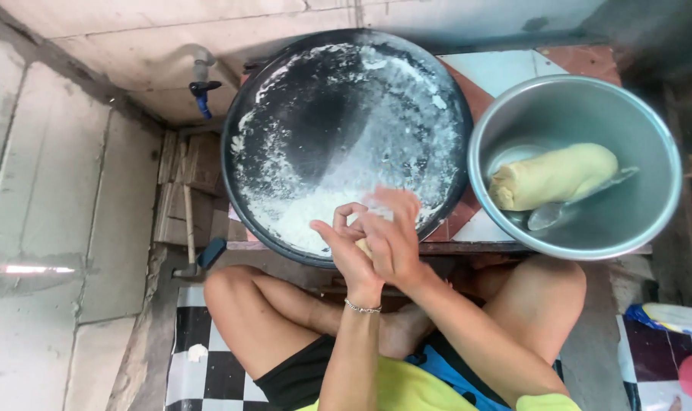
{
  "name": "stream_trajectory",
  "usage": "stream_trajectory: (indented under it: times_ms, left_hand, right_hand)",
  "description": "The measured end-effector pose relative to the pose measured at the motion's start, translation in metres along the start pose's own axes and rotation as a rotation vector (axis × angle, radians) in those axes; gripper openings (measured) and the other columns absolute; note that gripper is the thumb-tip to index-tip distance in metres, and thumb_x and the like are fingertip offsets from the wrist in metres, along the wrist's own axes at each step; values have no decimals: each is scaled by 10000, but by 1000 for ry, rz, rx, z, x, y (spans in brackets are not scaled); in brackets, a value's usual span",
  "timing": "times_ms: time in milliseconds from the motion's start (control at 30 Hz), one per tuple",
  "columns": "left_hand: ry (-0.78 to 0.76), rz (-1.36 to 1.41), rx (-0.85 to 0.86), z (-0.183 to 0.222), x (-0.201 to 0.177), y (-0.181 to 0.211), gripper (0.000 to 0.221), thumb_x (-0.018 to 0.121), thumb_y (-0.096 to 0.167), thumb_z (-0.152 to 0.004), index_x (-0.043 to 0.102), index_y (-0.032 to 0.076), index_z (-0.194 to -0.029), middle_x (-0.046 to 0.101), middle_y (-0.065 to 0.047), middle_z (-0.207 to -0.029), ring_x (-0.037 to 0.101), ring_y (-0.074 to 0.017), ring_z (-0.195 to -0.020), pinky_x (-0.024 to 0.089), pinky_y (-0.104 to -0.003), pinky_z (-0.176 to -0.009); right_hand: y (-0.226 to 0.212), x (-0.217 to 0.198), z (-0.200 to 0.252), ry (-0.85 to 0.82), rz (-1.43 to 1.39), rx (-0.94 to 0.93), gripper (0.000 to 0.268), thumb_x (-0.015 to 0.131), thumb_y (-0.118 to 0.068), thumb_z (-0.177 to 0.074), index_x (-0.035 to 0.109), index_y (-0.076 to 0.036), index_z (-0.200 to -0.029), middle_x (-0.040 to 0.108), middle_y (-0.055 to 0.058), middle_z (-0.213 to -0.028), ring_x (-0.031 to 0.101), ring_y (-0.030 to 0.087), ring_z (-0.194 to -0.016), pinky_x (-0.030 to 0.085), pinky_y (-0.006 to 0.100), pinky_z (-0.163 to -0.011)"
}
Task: Pinching off small portions of dough, rolling them into balls, and flattening them into discs.
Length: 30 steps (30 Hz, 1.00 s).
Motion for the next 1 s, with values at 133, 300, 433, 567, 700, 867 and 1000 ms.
stream_trajectory:
  times_ms: [133, 300, 433, 567, 700, 867, 1000]
  left_hand:
    - [-52, 173, -31, 6, 18, 5, 988, 208, 937, -803, 467, 141, -1328, 604, -118, -971, 619, -188, -850, 511, -324, -793]
    - [-184, -32, -52, 4, 44, -11, 865, 123, 801, -937, 478, 205, -1455, 546, -96, -1326, 537, -197, -1186, 441, -364, -1071]
    - [-152, -168, 35, 6, 42, -6, 778, 156, 783, -955, 552, 245, -1352, 584, 16, -1222, 545, -102, -1063, 446, -270, -1016]
    - [-114, -61, 91, 8, 29, 4, 784, 202, 767, -974, 589, 99, -1110, 414, 9, -669, 429, -99, -653, 435, -227, -666]
    - [-6, 200, 7, 18, 36, 16, 757, 224, 805, -940, 512, 131, -1131, 494, -4, -573, 497, -113, -564, 466, -270, -633]
    - [-196, 195, 3, 16, 52, 6, 835, 170, 815, -946, 449, 171, -1398, 526, -107, -1190, 514, -196, -1100, 404, -361, -1023]
    - [-233, -245, 138, 13, 48, 1, 806, 72, 760, -971, 438, 218, -1442, 489, -55, -1364, 464, -176, -1240, 325, -381, -1159]
  right_hand:
    - [8, 4, 15, -16, -321, -72, 888, 131, -638, -1062, 769, -21, -1026, 741, 98, -933, 706, 276, -797, 470, 434, -913]
    - [50, -1, 5, 228, -929, 407, 786, 99, -630, -1044, 539, -22, -811, 434, 43, -400, 375, 186, -323, 383, 329, -424]
    - [56, -9, 3, 25, -223, 391, 533, 236, -460, -1132, 581, -64, -1224, 561, 126, -1175, 550, 268, -1154, 427, 326, -941]
    - [19, -8, -20, -36, 16, 175, 383, 343, -264, -1126, 605, -18, -1260, 577, 143, -1217, 555, 353, -1157, 380, 423, -1003]
    - [-5, -3, -26, 1, -359, 305, 673, 285, -453, -1069, 761, -47, -818, 670, 37, -701, 590, 219, -707, 474, 265, -819]
    - [33, 0, -8, 67, -777, 430, 872, 130, -619, -1049, 629, -42, -628, 539, 59, -476, 390, 141, -400, 379, 274, -485]
    - [28, 4, -19, -51, -401, 885, 248, 614, -71, -953, 525, -33, -1181, 486, 62, -1183, 482, 185, -968, 332, 271, -705]
Point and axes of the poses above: each hand's wrist, its own z-axis away from the middle knuckle, its own x-axis out of the palm, y = z × x, the point moved 9 cm from there along -z, towards the middle knuckle
